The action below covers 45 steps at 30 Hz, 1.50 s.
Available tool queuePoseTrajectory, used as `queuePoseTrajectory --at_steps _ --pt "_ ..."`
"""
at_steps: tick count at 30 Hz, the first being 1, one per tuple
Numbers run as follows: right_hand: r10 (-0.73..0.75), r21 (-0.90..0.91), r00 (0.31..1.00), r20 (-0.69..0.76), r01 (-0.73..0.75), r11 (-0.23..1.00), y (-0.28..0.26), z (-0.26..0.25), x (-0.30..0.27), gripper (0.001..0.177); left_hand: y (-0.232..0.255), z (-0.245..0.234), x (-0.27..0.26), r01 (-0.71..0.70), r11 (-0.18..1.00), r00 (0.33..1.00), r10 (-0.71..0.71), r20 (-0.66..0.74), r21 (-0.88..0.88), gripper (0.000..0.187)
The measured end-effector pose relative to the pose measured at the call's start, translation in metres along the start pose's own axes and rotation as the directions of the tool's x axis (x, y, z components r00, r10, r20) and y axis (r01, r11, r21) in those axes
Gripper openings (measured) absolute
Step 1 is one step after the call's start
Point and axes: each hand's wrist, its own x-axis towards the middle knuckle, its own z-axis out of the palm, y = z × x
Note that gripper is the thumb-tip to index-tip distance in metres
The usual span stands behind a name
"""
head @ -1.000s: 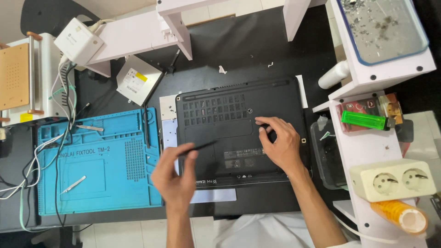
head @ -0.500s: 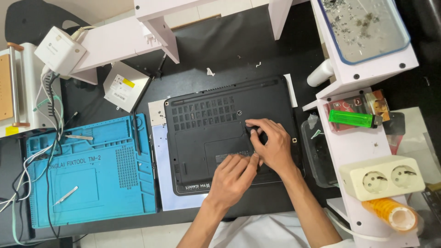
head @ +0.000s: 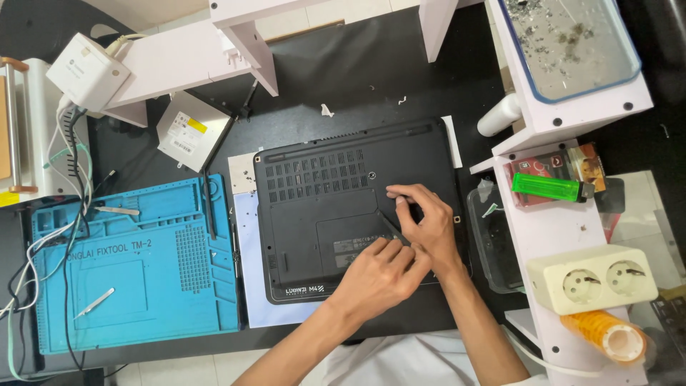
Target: The person removes the back cover of a laptop to access the internal components. They then remove the battery and reinsert it into the laptop. Finally, the person closes the laptop lid and presses the power button.
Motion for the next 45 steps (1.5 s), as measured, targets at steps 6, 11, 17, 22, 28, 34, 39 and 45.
queuePoseTrajectory --at_steps 6,11,17,22,28,34,39,45 --pt "0.195 0.285 0.980 -0.035 -0.177 0.942 0.009 -0.009 -0.004 0.018 -0.002 0.007 0.002 -0.051 0.998 0.997 0.053 0.064 -0.041 0.012" --pt "0.260 0.489 0.965 -0.034 -0.211 0.846 0.019 -0.006 -0.006 0.018 -0.008 0.033 -0.004 -0.119 0.993 0.984 0.117 0.132 0.013 0.012" --pt "0.037 0.135 0.999 0.027 -0.041 0.990 -0.005 -0.016 0.006 0.024 -0.016 0.032 0.000 -0.133 0.991 0.970 0.132 0.203 -0.009 0.010" --pt "0.095 0.000 0.965 0.243 -0.098 0.995 -0.020 -0.021 0.019 0.031 -0.025 0.030 0.002 -0.098 0.985 0.979 0.122 0.165 -0.145 0.016" --pt "0.170 0.034 0.947 0.273 -0.186 0.982 -0.026 -0.015 0.019 0.043 -0.032 0.037 0.000 -0.023 0.962 0.986 0.067 0.154 -0.272 0.021" --pt "0.303 0.132 0.908 0.289 -0.351 0.927 -0.029 -0.005 0.026 0.052 -0.034 0.036 0.003 0.145 0.896 0.978 -0.065 0.197 -0.421 0.030" --pt "0.397 -0.078 0.872 0.287 -0.392 0.917 -0.013 0.009 0.031 0.054 -0.030 0.034 0.009 0.204 0.868 0.973 -0.130 0.189 -0.452 0.038" --pt "0.318 -0.182 0.899 0.301 -0.273 0.945 -0.016 0.016 0.037 0.036 -0.028 0.050 0.006 0.272 0.863 0.961 -0.217 0.174 -0.425 0.040"
